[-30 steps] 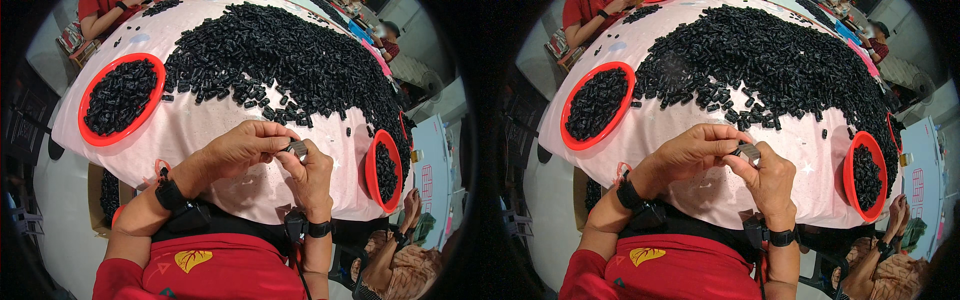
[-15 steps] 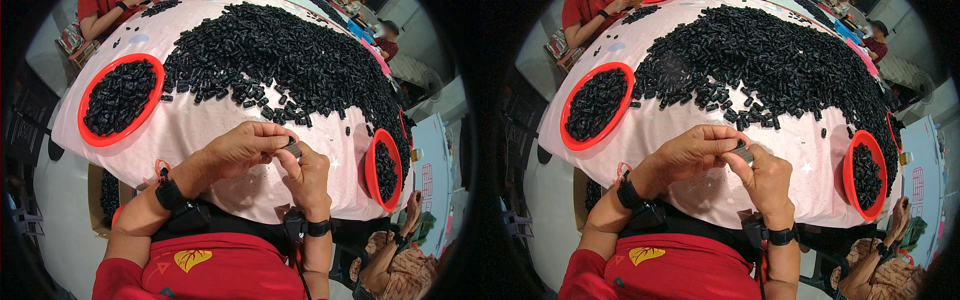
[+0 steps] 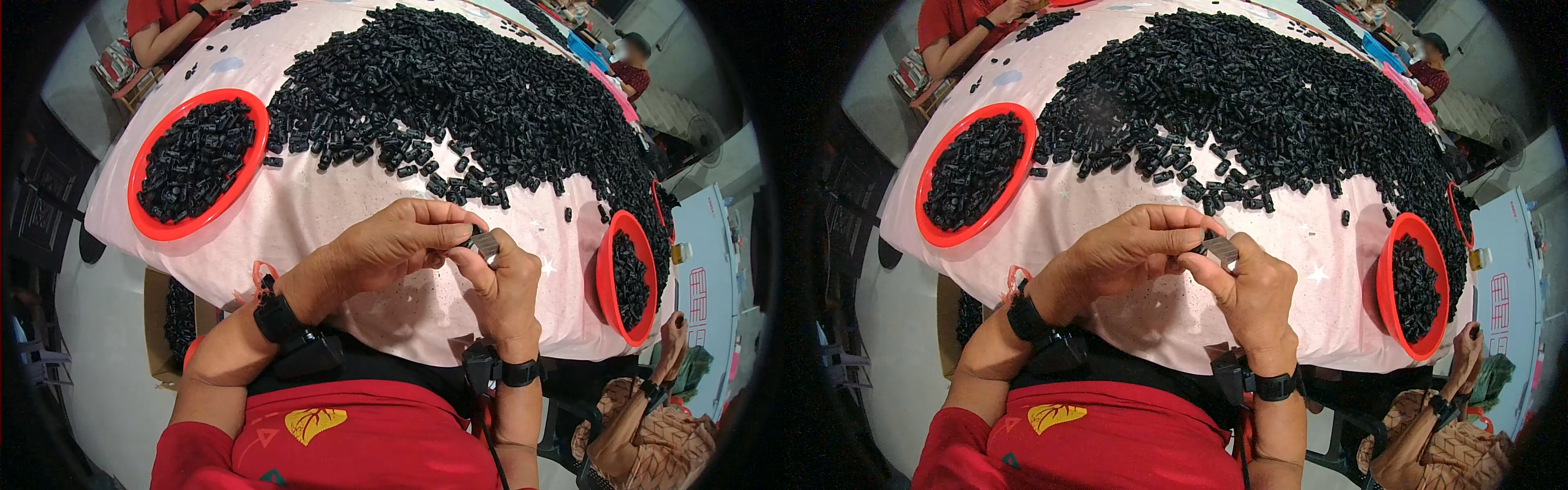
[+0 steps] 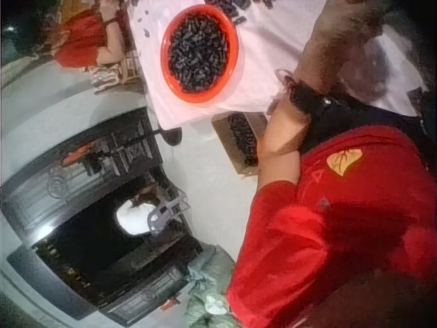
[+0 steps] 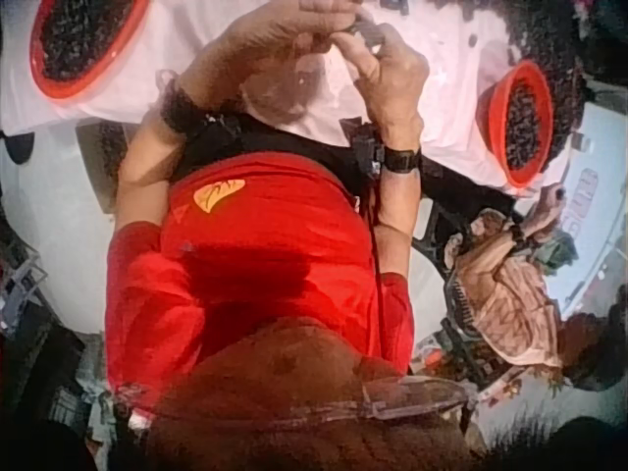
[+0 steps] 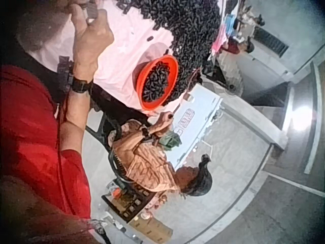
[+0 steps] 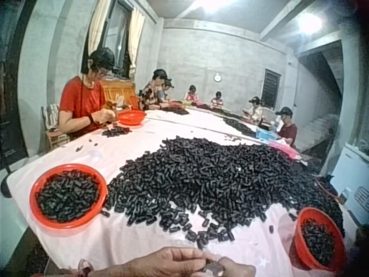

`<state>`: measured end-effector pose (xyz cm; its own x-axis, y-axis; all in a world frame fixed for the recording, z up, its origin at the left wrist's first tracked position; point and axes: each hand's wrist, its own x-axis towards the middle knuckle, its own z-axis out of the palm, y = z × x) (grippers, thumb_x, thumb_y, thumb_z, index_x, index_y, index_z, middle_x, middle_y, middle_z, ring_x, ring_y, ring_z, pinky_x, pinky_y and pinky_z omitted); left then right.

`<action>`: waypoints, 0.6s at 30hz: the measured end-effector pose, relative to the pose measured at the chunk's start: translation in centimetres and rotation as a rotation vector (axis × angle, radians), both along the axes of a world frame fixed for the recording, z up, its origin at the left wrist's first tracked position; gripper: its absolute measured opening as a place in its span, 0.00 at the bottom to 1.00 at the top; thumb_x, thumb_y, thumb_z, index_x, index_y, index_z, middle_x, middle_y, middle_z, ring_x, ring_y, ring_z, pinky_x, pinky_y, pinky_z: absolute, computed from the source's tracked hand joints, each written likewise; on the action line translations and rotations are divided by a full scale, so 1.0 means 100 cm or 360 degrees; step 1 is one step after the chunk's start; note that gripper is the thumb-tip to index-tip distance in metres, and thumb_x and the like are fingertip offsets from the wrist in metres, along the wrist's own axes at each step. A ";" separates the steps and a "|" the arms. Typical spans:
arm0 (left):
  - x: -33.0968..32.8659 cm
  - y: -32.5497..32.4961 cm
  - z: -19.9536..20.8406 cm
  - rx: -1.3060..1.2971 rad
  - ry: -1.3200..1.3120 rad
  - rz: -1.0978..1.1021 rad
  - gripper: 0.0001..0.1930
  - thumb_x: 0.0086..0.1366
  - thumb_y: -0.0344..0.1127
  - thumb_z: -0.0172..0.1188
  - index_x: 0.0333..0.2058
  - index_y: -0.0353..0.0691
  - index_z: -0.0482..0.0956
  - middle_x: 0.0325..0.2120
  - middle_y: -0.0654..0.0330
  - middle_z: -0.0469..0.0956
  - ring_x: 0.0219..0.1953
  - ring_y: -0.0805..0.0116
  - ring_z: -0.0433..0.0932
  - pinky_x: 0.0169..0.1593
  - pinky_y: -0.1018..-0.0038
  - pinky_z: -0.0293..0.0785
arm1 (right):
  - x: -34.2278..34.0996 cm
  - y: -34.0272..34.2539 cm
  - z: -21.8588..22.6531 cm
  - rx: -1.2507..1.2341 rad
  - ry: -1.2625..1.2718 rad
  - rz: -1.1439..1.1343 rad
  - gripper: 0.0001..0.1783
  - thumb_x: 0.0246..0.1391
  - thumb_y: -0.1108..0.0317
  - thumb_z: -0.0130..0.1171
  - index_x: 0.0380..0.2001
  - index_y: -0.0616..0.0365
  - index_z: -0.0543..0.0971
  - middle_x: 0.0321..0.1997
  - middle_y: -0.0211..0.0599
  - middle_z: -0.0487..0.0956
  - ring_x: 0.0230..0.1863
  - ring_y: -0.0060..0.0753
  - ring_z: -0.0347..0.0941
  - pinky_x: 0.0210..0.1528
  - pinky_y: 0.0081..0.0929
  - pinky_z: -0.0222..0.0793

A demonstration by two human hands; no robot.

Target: Sorting and inspecting small black plastic or rubber shoe components at a large production table.

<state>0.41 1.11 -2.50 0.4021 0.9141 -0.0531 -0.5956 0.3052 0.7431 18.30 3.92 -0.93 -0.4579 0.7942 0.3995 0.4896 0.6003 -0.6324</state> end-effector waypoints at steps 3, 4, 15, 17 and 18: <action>0.001 -0.001 0.001 -0.0003 -0.0026 0.0010 0.15 0.65 0.35 0.56 0.48 0.36 0.74 0.41 0.62 0.77 0.43 0.76 0.75 0.50 0.79 0.71 | -0.001 0.000 -0.001 0.0006 -0.0028 0.0003 0.20 0.46 0.51 0.67 0.26 0.59 0.78 0.14 0.36 0.76 0.16 0.29 0.75 0.18 0.24 0.66; 0.001 -0.001 0.001 -0.0005 -0.0027 0.0012 0.15 0.65 0.35 0.56 0.48 0.36 0.74 0.41 0.62 0.77 0.43 0.76 0.75 0.50 0.79 0.71 | -0.001 0.000 -0.001 -0.0002 -0.0017 0.0010 0.20 0.46 0.51 0.67 0.25 0.59 0.78 0.15 0.36 0.76 0.16 0.30 0.75 0.18 0.24 0.66; 0.002 -0.001 0.000 -0.0042 -0.0026 0.0010 0.15 0.65 0.36 0.56 0.49 0.37 0.74 0.42 0.63 0.77 0.44 0.77 0.75 0.52 0.78 0.70 | -0.001 0.002 -0.002 0.0084 -0.0011 0.0006 0.21 0.47 0.51 0.67 0.24 0.60 0.77 0.13 0.35 0.74 0.14 0.28 0.72 0.17 0.23 0.65; 0.003 -0.002 0.000 -0.0050 -0.0024 0.0025 0.16 0.65 0.36 0.56 0.49 0.37 0.73 0.42 0.63 0.77 0.44 0.77 0.75 0.51 0.79 0.70 | -0.001 0.002 -0.002 0.0086 0.0001 0.0011 0.21 0.47 0.51 0.67 0.24 0.60 0.77 0.13 0.34 0.73 0.14 0.28 0.72 0.17 0.23 0.65; 0.003 -0.002 0.000 -0.0057 -0.0022 0.0039 0.16 0.65 0.36 0.56 0.49 0.37 0.73 0.42 0.63 0.77 0.44 0.77 0.75 0.51 0.79 0.70 | -0.001 0.002 -0.003 0.0073 0.0000 0.0008 0.21 0.47 0.51 0.66 0.24 0.60 0.77 0.13 0.34 0.73 0.14 0.27 0.72 0.17 0.23 0.65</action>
<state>0.69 0.91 -2.50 0.3804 0.9213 -0.0808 -0.6132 0.3166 0.7237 18.18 4.10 -1.18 -0.4618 0.7726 0.4357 0.4863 0.6313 -0.6041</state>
